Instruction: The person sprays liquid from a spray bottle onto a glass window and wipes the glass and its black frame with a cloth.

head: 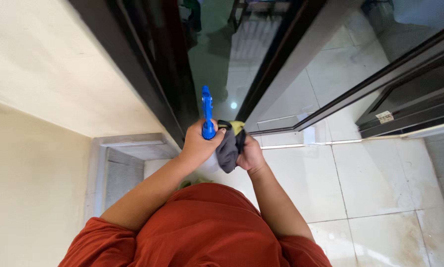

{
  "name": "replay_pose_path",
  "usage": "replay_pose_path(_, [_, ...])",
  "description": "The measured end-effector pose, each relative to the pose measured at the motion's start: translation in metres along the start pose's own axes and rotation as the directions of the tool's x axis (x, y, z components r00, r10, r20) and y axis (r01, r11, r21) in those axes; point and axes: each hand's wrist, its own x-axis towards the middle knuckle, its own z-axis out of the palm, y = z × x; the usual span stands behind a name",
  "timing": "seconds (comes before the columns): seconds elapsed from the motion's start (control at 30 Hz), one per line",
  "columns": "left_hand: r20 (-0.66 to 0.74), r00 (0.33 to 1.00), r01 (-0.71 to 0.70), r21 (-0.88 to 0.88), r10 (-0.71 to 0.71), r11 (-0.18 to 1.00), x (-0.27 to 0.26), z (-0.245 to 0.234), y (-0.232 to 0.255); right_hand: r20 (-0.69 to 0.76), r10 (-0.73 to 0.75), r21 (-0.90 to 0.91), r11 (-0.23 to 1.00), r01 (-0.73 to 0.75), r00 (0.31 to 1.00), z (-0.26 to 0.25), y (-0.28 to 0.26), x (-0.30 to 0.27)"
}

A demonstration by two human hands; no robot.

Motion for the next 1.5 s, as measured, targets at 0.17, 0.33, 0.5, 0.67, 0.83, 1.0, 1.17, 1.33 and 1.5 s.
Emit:
replay_pose_path(0.17, [-0.009,0.992,-0.126,0.085,0.127,0.988,0.000,0.042,0.014,-0.293,-0.260,-0.426,0.897,0.118,0.920,-0.020,-0.036,-0.030])
replay_pose_path(0.33, [-0.013,0.991,-0.135,0.052,0.136,0.989,0.001,0.082,0.021,0.332,-0.277,-0.765,0.481,0.429,0.902,-0.025,-0.073,-0.044])
replay_pose_path(0.5, [-0.127,0.957,-0.285,-0.247,0.260,0.926,-0.007,0.104,0.025,0.620,-0.633,-0.715,-0.213,0.666,0.464,0.026,-0.175,-0.032])
replay_pose_path(0.67, [-0.148,0.973,-0.183,-0.024,0.178,0.983,-0.028,0.117,0.023,0.716,-0.697,-0.569,-0.539,0.622,0.051,0.115,-0.261,-0.006])
replay_pose_path(0.83, [-0.143,0.983,-0.128,-0.076,0.116,0.989,-0.039,0.127,0.017,0.731,-0.642,-0.646,-0.541,0.539,0.232,0.083,-0.230,0.058])
replay_pose_path(1.0, [-0.135,0.968,-0.208,0.046,0.213,0.977,-0.037,0.129,0.012,0.691,-0.623,-0.706,-0.471,0.529,0.368,-0.058,-0.148,0.069])
replay_pose_path(1.17, [-0.105,0.984,-0.140,0.019,0.142,0.990,-0.025,0.140,0.016,0.449,-0.645,-0.861,-0.129,0.492,0.618,-0.100,-0.151,0.046])
replay_pose_path(1.33, [-0.030,0.985,-0.169,-0.065,0.168,0.983,-0.012,0.157,0.012,0.636,-0.762,-0.660,-0.456,0.597,0.122,-0.001,-0.258,0.030])
replay_pose_path(1.5, [0.144,0.962,-0.215,-0.122,0.232,0.969,0.016,0.162,0.019,0.771,-0.636,-0.609,-0.725,0.320,0.026,0.107,-0.341,0.032])
